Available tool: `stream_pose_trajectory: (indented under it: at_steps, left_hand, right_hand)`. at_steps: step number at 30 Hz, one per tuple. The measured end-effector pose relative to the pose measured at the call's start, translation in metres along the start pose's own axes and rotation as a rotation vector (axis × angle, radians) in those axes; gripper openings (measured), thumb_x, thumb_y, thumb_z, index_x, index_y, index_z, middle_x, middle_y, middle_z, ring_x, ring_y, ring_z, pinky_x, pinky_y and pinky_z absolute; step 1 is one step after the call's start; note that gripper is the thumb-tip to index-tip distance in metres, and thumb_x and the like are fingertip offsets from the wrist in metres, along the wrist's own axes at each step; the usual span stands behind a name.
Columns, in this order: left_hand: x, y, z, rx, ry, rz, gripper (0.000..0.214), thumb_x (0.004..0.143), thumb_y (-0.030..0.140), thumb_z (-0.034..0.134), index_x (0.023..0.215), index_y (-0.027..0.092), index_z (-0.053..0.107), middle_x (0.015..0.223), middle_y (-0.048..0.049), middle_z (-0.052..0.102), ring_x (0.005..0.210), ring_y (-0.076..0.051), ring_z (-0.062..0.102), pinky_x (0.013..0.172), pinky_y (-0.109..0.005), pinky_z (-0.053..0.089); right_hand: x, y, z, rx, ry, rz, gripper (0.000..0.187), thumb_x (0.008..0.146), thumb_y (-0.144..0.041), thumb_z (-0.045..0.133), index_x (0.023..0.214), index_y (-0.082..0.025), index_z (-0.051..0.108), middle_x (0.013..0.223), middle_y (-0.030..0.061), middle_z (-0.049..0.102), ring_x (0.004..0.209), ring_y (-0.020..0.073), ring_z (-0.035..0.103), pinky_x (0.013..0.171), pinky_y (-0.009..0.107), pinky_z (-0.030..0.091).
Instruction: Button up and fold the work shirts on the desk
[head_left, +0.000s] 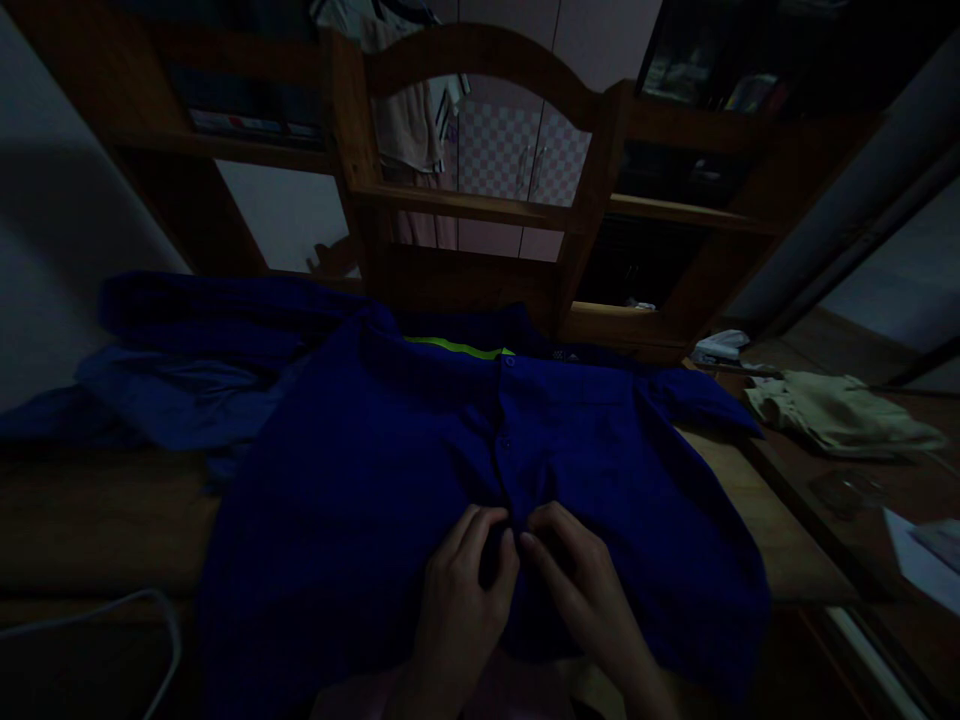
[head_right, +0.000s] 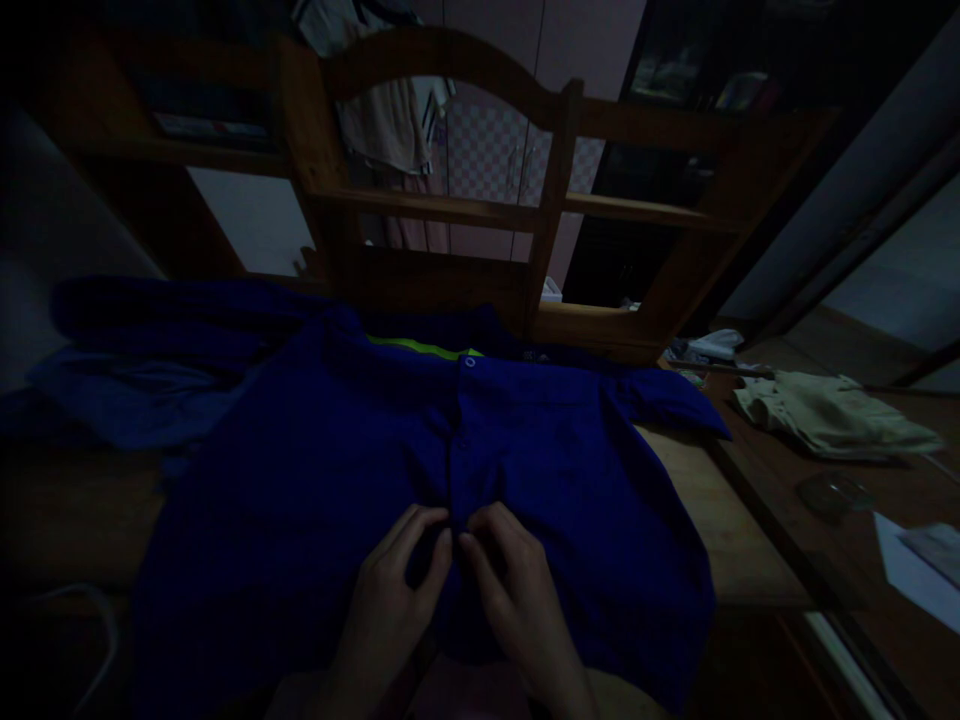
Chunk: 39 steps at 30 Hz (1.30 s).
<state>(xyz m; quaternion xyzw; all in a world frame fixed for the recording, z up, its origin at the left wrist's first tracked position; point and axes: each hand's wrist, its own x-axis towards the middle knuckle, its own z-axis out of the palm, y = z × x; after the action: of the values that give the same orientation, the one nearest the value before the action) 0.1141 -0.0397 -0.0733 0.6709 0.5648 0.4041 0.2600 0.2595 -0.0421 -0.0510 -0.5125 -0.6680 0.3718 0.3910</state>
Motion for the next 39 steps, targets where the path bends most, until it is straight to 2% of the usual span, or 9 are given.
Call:
stream_pose_trajectory:
  at_steps: [5, 17, 22, 29, 39]
  left_hand:
    - [0.003, 0.004, -0.005, -0.033, -0.072, -0.058, 0.016, 0.091, 0.034, 0.048, 0.099, 0.023, 0.057, 0.097, -0.0033, 0.062, 0.094, -0.019, 0.060, 0.082, -0.031, 0.046]
    - [0.005, 0.001, -0.010, -0.104, -0.121, -0.089, 0.015, 0.093, 0.033, 0.044, 0.092, 0.024, 0.056, 0.090, -0.0006, 0.062, 0.088, -0.016, 0.060, 0.076, -0.026, 0.044]
    - [0.008, 0.003, -0.015, -0.188, -0.144, -0.124, 0.015, 0.092, 0.034, 0.047, 0.090, 0.024, 0.058, 0.089, 0.0013, 0.063, 0.088, -0.015, 0.060, 0.077, -0.024, 0.044]
    - [0.013, 0.004, -0.021, -0.283, -0.185, -0.139, 0.018, 0.091, 0.035, 0.047, 0.087, 0.023, 0.060, 0.086, 0.0009, 0.064, 0.085, -0.015, 0.061, 0.076, -0.024, 0.045]
    - [0.013, 0.002, -0.021, -0.270, -0.186, -0.129, 0.008, 0.088, 0.027, 0.052, 0.089, 0.023, 0.060, 0.089, 0.0009, 0.063, 0.086, -0.014, 0.060, 0.077, -0.024, 0.046]
  right_hand:
    - [-0.002, 0.003, 0.003, -0.006, 0.010, -0.004, 0.012, 0.096, -0.027, 0.045, 0.090, -0.019, 0.052, 0.085, 0.0007, 0.055, 0.077, 0.0128, 0.054, 0.068, 0.023, 0.039]
    - [-0.002, 0.001, 0.002, 0.043, -0.024, -0.033, 0.014, 0.096, -0.028, 0.045, 0.088, -0.020, 0.053, 0.085, 0.0015, 0.055, 0.077, 0.0132, 0.053, 0.068, 0.024, 0.040]
    - [-0.002, 0.000, 0.001, 0.082, -0.003, 0.014, 0.013, 0.095, -0.030, 0.048, 0.090, -0.020, 0.054, 0.088, 0.0007, 0.055, 0.081, 0.0129, 0.054, 0.071, 0.023, 0.040]
    - [-0.001, 0.000, -0.002, 0.147, -0.013, 0.072, 0.018, 0.094, -0.035, 0.050, 0.086, -0.019, 0.054, 0.083, -0.0002, 0.054, 0.076, 0.0125, 0.052, 0.066, 0.023, 0.040]
    - [0.000, -0.003, -0.002, 0.147, -0.014, 0.035, 0.020, 0.096, -0.033, 0.047, 0.085, -0.019, 0.055, 0.079, -0.0009, 0.054, 0.074, 0.0116, 0.052, 0.067, 0.022, 0.039]
